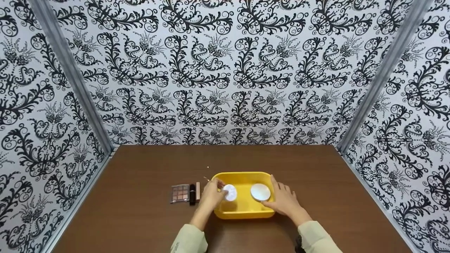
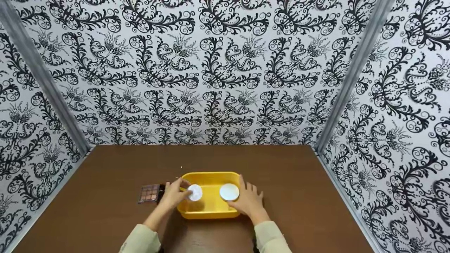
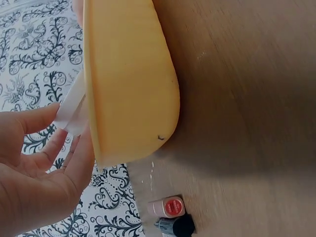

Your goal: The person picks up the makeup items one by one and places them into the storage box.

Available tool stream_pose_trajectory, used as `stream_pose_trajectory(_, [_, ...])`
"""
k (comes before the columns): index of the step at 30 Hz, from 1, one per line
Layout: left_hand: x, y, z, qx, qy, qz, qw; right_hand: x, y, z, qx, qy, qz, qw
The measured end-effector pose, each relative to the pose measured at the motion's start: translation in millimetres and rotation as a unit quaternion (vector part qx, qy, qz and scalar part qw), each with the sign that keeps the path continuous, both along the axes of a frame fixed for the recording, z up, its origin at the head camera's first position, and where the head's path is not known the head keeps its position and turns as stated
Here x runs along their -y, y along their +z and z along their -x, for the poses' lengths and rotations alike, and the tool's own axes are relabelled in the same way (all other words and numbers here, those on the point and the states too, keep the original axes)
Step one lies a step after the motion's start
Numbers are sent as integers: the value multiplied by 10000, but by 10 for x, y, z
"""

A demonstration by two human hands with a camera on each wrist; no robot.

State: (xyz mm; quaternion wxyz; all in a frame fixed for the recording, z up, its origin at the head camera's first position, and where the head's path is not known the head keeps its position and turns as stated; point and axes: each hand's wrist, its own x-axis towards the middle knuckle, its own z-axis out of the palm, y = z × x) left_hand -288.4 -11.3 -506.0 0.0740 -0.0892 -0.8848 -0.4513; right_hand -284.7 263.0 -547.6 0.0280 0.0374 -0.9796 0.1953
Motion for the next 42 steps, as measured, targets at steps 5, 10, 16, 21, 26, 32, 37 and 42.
stream_pose_trajectory(5, [-74,-6,32,268,-65,73,9996,-1,13,5,52,11,11,10000])
stream_pose_trajectory(10, [-160,-46,52,404,-156,116,9990,4,20,-4,46,5,3,10000])
stream_pose_trajectory(16, [-240,-86,63,424,-247,63,9988,12,4,9,22,12,-19,10000])
stream_pose_trajectory(21, [-305,-115,77,636,-106,148,9978,4,-4,26,1,-3,-96,10000])
stream_pose_trajectory(26, [-361,-165,91,914,34,396,9950,5,-18,28,-26,-3,-59,10000])
stream_pose_trajectory(32, [-392,-233,89,1019,-31,480,9936,16,-35,14,60,14,-12,10000])
stream_pose_trajectory(37, [-422,-222,94,1089,95,369,9933,11,-32,28,44,15,60,10000])
stream_pose_trajectory(42, [-450,-239,111,1131,143,268,9931,11,-33,30,14,4,39,10000])
